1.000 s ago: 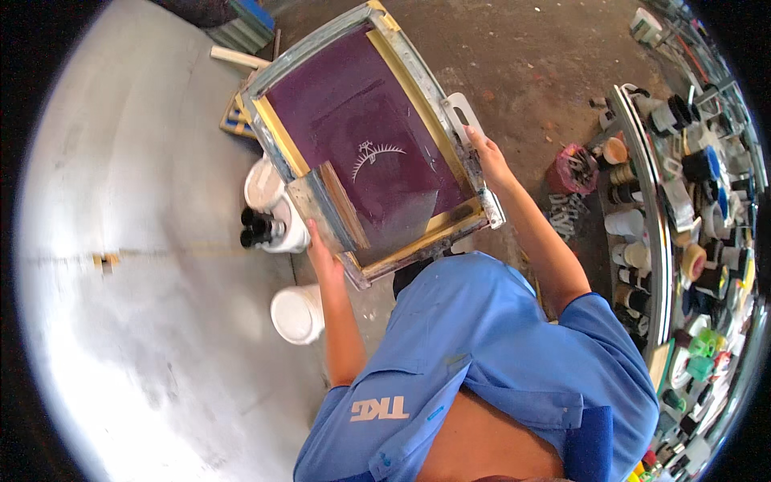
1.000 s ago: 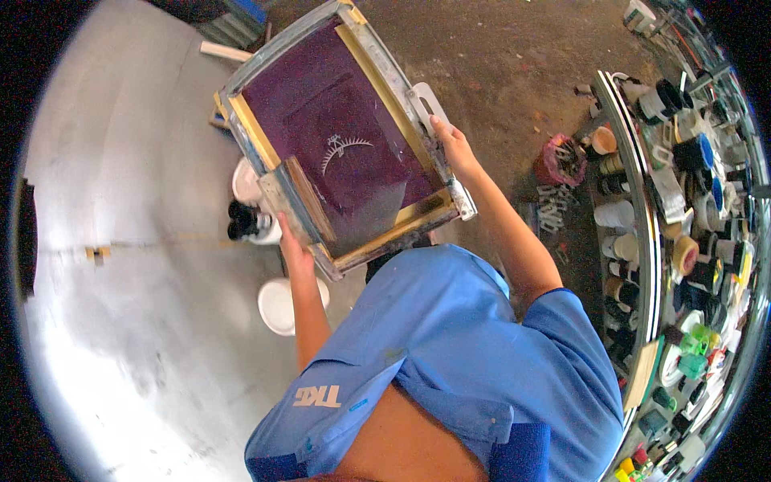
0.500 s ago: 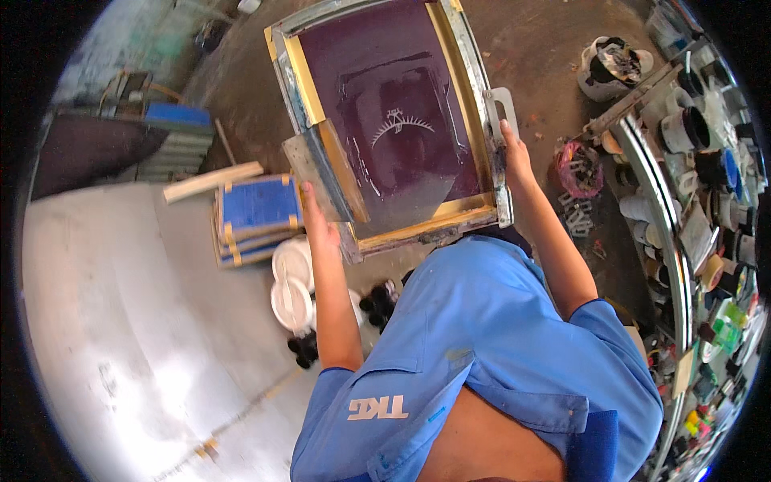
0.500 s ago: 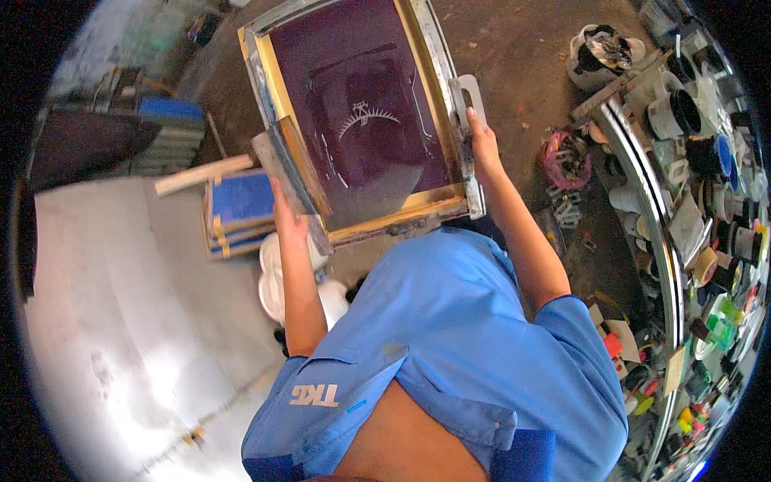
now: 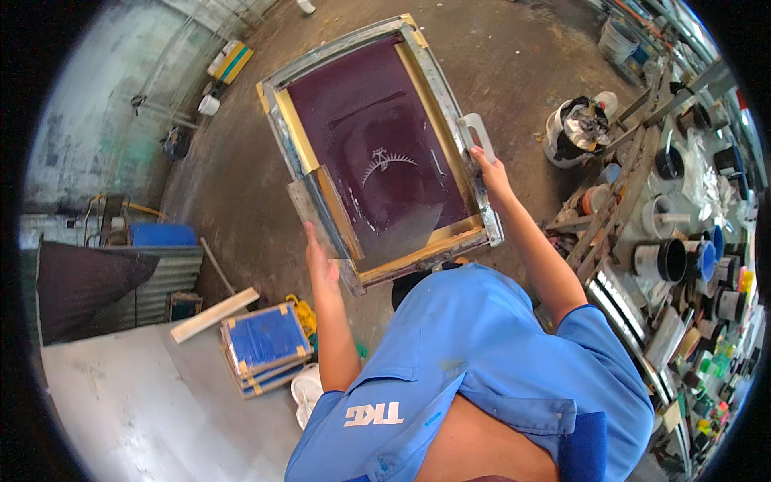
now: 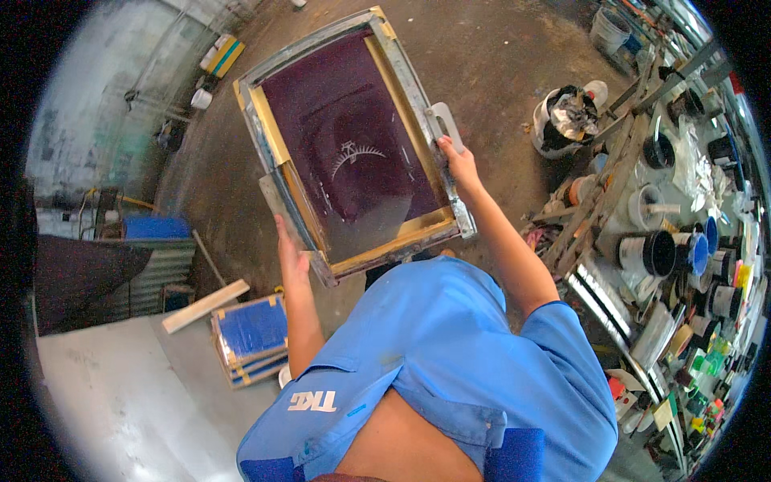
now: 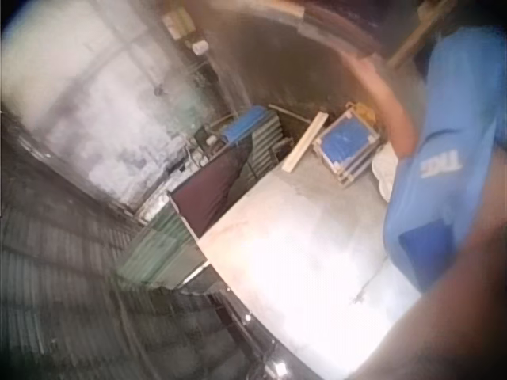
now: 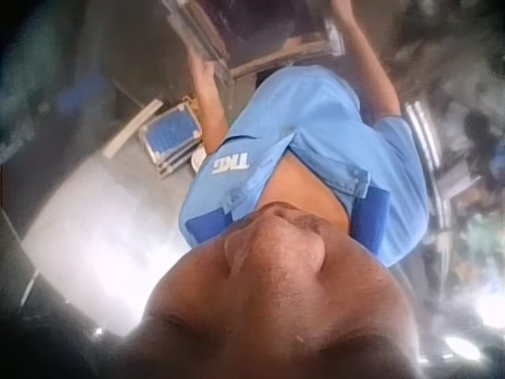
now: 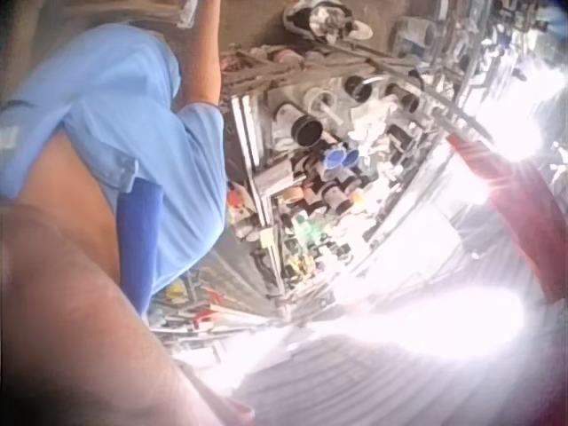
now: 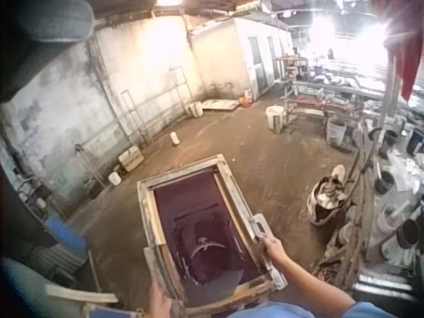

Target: The person performs screen printing by repeatedly pulling a squeegee across a mesh frame to transfer dark ink onto a fabric surface. The person briefly moves the frame to a workbench to add more ink from a container before returning to the printing station to continue the process.

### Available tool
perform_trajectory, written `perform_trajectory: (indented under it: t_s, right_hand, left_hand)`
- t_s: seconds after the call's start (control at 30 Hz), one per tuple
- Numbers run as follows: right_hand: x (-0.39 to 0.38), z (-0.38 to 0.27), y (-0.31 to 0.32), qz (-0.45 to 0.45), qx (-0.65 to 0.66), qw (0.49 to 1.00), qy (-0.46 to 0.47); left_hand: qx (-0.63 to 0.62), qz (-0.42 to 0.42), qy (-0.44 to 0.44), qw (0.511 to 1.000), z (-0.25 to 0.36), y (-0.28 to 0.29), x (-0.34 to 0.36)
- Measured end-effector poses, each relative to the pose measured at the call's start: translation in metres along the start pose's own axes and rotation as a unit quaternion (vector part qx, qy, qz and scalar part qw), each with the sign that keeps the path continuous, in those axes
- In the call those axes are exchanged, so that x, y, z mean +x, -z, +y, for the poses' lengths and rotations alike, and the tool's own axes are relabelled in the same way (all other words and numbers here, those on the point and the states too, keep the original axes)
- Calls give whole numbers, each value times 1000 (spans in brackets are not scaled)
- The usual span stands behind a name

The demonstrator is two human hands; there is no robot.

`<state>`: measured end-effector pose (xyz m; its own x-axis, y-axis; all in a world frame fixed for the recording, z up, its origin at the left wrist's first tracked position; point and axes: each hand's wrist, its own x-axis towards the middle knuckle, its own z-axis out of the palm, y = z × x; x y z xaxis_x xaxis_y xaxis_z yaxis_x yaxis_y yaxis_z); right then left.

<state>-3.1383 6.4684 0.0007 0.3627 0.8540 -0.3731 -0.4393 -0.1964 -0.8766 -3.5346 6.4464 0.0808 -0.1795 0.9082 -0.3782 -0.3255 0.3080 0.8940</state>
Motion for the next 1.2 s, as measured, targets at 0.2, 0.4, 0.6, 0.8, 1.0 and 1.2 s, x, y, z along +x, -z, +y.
perform_trajectory:
  t_s: [0.2,0.4,0.6,0.8,1.0,1.2]
  right_hand:
    - [132,-51,-7,6,-20,1000,-6]
    - [252,-136,-32,8,31,999,-22]
    - [328,-147,19,140,30,989,46]
    - [396,-155,93,247,128,960,31]
    - [488,-183,184,369,169,910,87]
    - [559,-220,298,449,218,854,143]
  left_hand:
    - [26,-2,19,999,-11,-80,140]
    - [84,-26,-11,996,42,-209,272]
    - [70,-167,55,982,40,-331,390]
    - [152,-325,93,929,-1,-495,500]
    - [164,-417,130,885,-49,-723,560]
    - [268,-451,140,840,-85,-900,561]
